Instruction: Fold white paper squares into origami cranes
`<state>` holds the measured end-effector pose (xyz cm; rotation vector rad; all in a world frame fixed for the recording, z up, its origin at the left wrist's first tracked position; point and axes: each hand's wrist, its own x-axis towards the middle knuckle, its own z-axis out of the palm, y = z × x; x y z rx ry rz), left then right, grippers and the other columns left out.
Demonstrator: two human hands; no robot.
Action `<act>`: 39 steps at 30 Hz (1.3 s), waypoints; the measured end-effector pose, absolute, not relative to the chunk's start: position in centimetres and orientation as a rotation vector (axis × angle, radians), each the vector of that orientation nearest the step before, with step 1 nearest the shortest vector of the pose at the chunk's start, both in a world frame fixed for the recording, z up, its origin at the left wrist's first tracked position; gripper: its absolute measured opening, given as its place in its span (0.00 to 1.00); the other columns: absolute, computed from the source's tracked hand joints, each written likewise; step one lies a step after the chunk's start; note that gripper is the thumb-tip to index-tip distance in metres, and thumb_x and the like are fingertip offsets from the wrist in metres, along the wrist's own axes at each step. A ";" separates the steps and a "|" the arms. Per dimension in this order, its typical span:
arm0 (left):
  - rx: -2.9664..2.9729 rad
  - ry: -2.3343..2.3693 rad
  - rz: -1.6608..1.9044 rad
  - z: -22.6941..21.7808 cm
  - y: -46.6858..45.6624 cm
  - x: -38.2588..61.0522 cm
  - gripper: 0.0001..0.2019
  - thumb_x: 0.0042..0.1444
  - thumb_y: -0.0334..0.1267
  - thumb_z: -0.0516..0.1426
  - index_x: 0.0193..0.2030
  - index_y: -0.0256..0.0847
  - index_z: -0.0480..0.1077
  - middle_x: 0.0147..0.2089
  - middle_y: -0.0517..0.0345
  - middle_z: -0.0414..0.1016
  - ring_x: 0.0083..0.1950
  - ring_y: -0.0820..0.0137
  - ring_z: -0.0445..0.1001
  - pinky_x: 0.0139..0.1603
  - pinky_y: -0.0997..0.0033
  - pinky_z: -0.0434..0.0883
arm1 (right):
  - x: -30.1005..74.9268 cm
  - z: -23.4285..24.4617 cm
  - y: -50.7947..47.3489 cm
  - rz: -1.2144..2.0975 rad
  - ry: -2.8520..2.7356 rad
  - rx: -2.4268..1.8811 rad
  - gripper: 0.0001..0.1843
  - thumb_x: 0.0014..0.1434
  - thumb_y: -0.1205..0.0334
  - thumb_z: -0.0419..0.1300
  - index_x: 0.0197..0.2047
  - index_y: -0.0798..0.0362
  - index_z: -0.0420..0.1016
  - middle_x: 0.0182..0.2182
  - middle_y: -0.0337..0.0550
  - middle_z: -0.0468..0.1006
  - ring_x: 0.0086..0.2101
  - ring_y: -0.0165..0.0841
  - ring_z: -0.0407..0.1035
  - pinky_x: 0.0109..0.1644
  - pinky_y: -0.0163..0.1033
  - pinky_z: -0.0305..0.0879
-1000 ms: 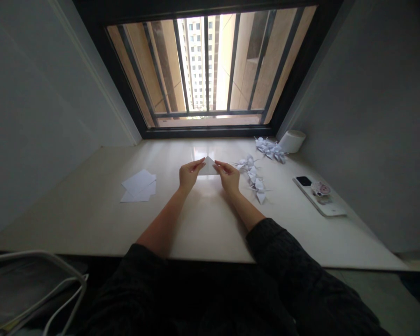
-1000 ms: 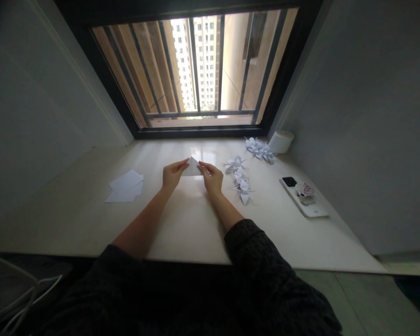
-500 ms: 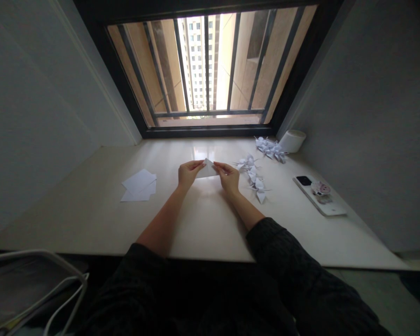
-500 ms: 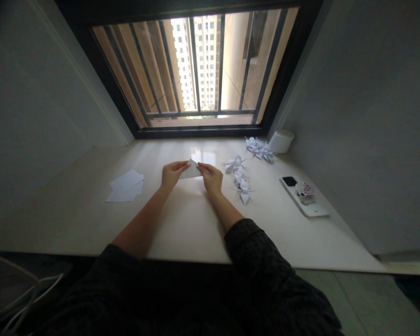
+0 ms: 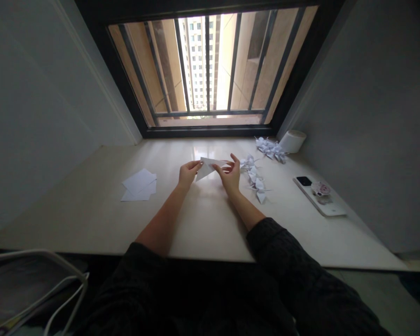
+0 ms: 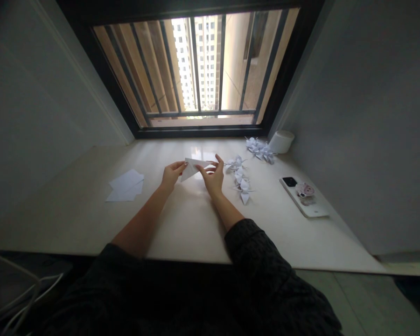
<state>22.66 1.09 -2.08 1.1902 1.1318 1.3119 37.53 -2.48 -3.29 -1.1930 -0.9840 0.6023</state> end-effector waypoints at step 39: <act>1.087 1.225 1.444 -1.6 0.7 22.9 0.17 0.40 0.51 0.63 0.30 0.38 0.76 0.31 0.57 0.76 0.33 0.71 0.71 0.31 0.75 0.62 | 36.8 -3.9 -2.8 0.986 -1.109 -1.165 0.21 0.41 0.43 0.65 0.27 0.54 0.78 0.25 0.43 0.78 0.27 0.32 0.69 0.34 0.37 0.63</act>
